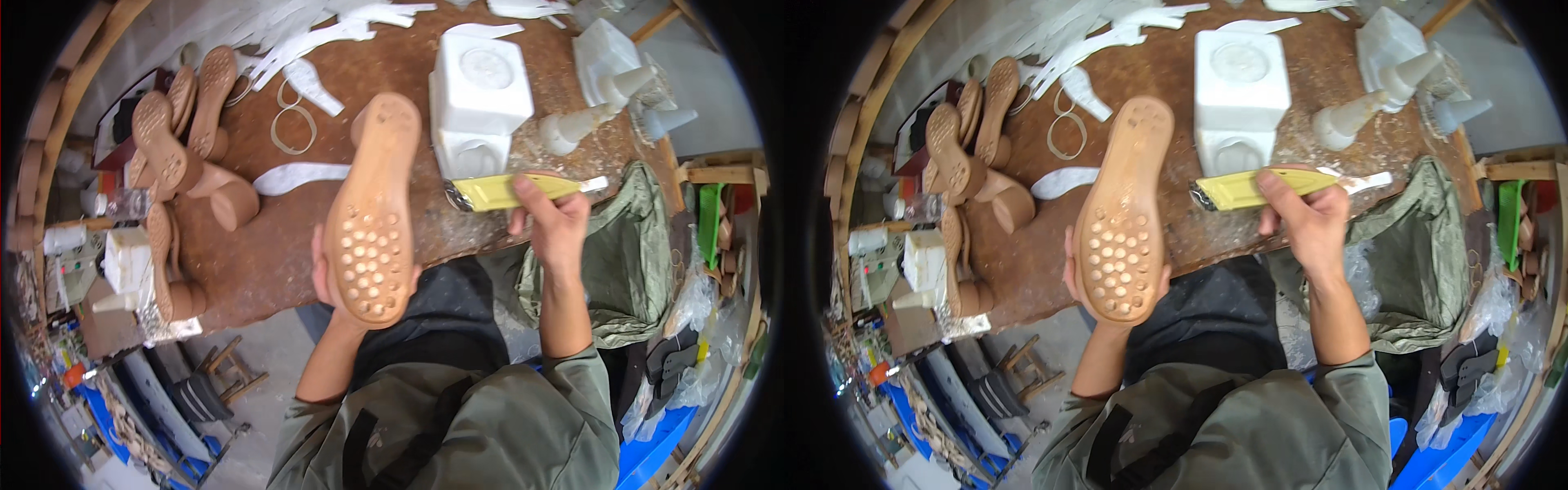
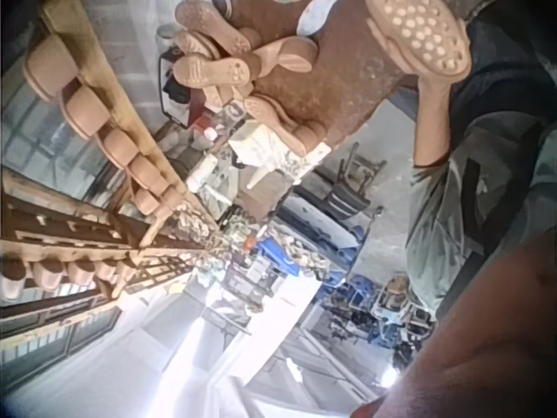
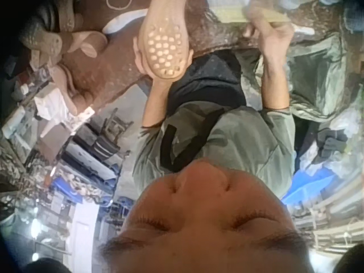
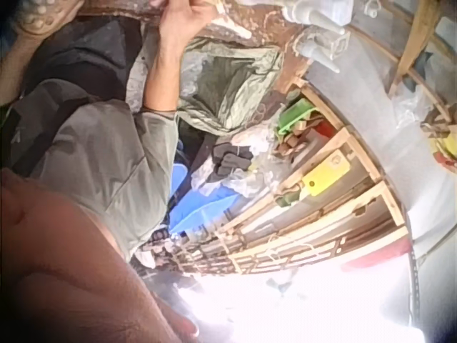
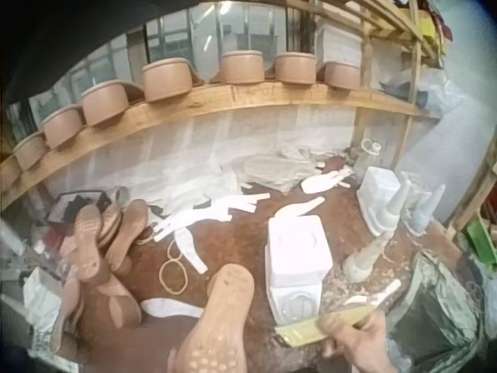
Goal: Applying adhesive to various points on the bottom of a shoe sole using a brush.
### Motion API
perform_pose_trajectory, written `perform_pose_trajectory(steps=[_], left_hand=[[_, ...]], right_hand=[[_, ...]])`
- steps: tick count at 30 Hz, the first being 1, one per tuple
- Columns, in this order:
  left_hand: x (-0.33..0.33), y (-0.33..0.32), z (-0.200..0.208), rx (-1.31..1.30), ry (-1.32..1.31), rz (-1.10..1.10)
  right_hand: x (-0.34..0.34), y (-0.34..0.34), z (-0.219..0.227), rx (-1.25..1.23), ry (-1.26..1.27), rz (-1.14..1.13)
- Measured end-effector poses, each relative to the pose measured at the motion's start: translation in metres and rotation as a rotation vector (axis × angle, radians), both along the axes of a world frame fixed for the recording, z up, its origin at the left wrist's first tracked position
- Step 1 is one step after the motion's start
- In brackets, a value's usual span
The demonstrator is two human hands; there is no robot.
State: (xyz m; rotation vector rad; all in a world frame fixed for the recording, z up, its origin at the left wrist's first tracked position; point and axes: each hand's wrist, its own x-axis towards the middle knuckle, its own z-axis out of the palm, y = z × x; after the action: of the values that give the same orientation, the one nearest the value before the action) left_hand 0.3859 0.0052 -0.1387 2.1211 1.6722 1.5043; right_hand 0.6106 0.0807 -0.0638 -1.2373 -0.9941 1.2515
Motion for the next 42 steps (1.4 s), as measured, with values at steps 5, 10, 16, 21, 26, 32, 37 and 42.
perform_pose_trajectory(steps=[5, 10, 16, 21, 26, 32, 37, 42], left_hand=[[0.008, -0.014, 0.020, 0.008, 0.041, 0.118], [0.005, -0.020, 0.057, 0.232, 0.542, 0.317], [0.002, -0.039, 0.080, 0.256, 0.021, -0.135], [-0.005, -0.043, 0.074, 0.199, -0.494, -0.474], [-0.006, -0.048, 0.074, 0.209, -0.647, -0.599], [-0.001, -0.055, 0.078, 0.237, -0.726, -0.703], [0.002, -0.060, 0.080, 0.254, -0.769, -0.783], [0.005, -0.065, 0.083, 0.276, -0.778, -0.860]], right_hand=[[-0.047, -0.050, 0.049, 0.145, 0.153, 0.226], [-0.065, -0.068, 0.071, 0.411, -0.065, 0.340], [-0.064, -0.089, 0.086, 0.605, -0.149, 0.195], [-0.064, -0.114, 0.095, 0.601, -0.228, 0.377], [-0.069, -0.128, 0.095, 0.806, -0.189, 0.432], [-0.066, -0.136, 0.098, 0.894, -0.166, 0.535], [-0.061, -0.140, 0.103, 0.991, -0.266, 0.566], [-0.057, -0.138, 0.112, 1.051, -0.287, 0.629]])
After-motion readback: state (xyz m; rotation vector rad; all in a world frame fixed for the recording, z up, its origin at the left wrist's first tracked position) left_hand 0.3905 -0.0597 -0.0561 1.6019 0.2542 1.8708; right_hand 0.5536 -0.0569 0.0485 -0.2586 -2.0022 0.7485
